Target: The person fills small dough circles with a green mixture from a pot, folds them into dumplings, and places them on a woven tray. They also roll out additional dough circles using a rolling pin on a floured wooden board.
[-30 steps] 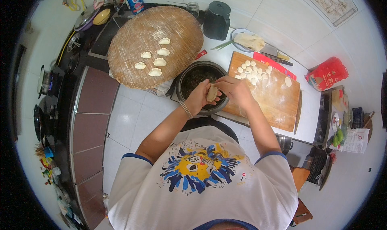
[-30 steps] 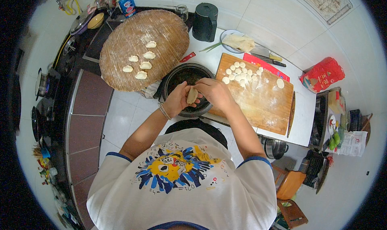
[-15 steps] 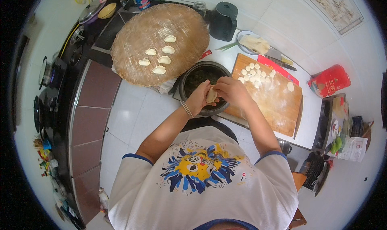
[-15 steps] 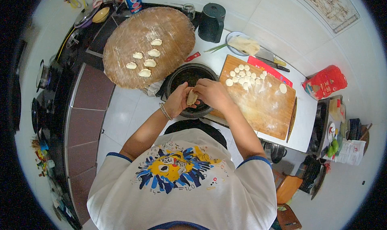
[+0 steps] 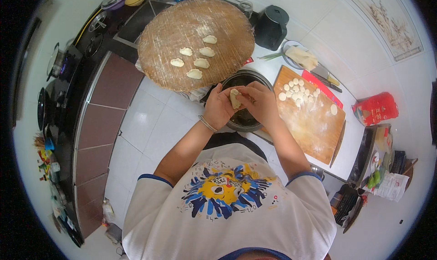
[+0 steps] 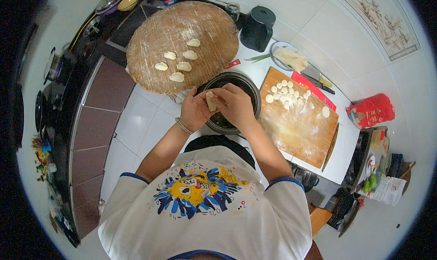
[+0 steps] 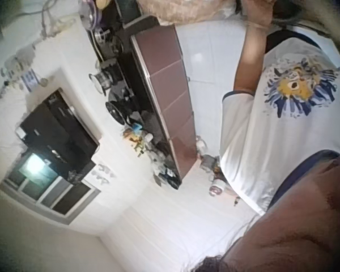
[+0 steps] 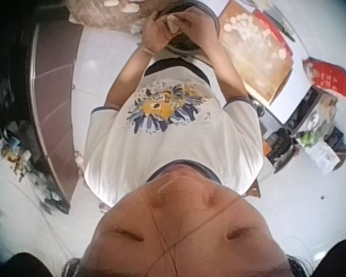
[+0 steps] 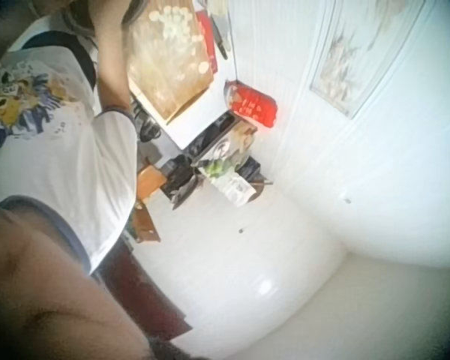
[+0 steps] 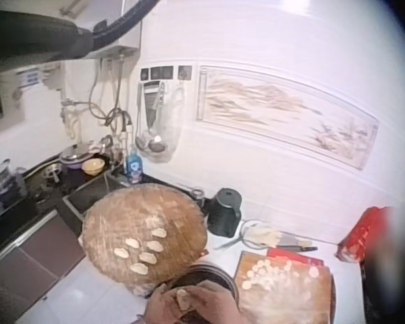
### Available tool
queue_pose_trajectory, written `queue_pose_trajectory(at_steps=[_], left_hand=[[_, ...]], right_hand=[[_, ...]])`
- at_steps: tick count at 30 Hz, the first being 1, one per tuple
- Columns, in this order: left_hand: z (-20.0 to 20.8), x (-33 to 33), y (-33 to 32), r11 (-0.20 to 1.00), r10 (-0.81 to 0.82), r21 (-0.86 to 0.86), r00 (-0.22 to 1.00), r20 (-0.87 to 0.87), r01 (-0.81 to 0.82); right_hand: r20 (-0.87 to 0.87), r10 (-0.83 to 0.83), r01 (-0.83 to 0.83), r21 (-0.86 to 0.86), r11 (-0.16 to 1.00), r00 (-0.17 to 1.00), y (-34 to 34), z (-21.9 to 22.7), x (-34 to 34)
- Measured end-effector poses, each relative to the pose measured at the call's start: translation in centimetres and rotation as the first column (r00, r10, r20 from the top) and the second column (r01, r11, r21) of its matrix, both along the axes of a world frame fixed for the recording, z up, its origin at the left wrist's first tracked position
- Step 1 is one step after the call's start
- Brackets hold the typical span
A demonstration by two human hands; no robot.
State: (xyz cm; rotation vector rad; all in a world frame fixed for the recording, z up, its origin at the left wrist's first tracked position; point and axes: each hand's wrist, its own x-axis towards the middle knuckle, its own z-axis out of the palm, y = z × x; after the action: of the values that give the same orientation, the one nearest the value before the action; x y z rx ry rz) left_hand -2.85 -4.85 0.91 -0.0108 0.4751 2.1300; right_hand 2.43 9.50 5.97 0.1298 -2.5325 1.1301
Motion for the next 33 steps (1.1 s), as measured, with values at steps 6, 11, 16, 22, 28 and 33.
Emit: queue_pose_trajectory(at_steps=[6,11,16,22,28,33], left_hand=[[0.0,-0.4,-1.8,0.998,0.053,-0.035,0.998,-0.026,-0.054],[-0.4,-0.7,-3.1,0.993,0.098,-0.063,0.995,-0.001,-0.098],[-0.7,-1.4,-4.5,0.987,0.15,0.065,0.988,-0.027,-0.148],[0.1,-1.8,-5.0,0.982,0.172,0.081,0.985,0.011,-0.172],[-0.2,-2.7,-5.3,0.979,0.161,0.115,0.984,0.083,-0.17],[-2.3,-3.8,-5.8,0.986,0.168,-0.035,0.982,0.081,-0.166]], right_hand=[[-0.064,0.053,-0.045,0.129,0.991,0.997,-1.9,-1.0,-1.2],[-0.023,0.112,-0.105,0.209,0.972,0.993,-3.3,-1.8,-2.0],[-0.096,-0.031,0.035,0.038,0.999,0.995,-4.6,0.4,-2.3],[0.15,-0.033,0.046,-0.083,0.995,0.988,-6.2,0.3,-2.6],[0.098,-0.112,0.116,-0.039,0.992,0.989,-8.1,-1.8,-3.6],[0.197,-0.073,0.089,-0.07,0.994,0.978,-7.3,-2.6,-5.7]])
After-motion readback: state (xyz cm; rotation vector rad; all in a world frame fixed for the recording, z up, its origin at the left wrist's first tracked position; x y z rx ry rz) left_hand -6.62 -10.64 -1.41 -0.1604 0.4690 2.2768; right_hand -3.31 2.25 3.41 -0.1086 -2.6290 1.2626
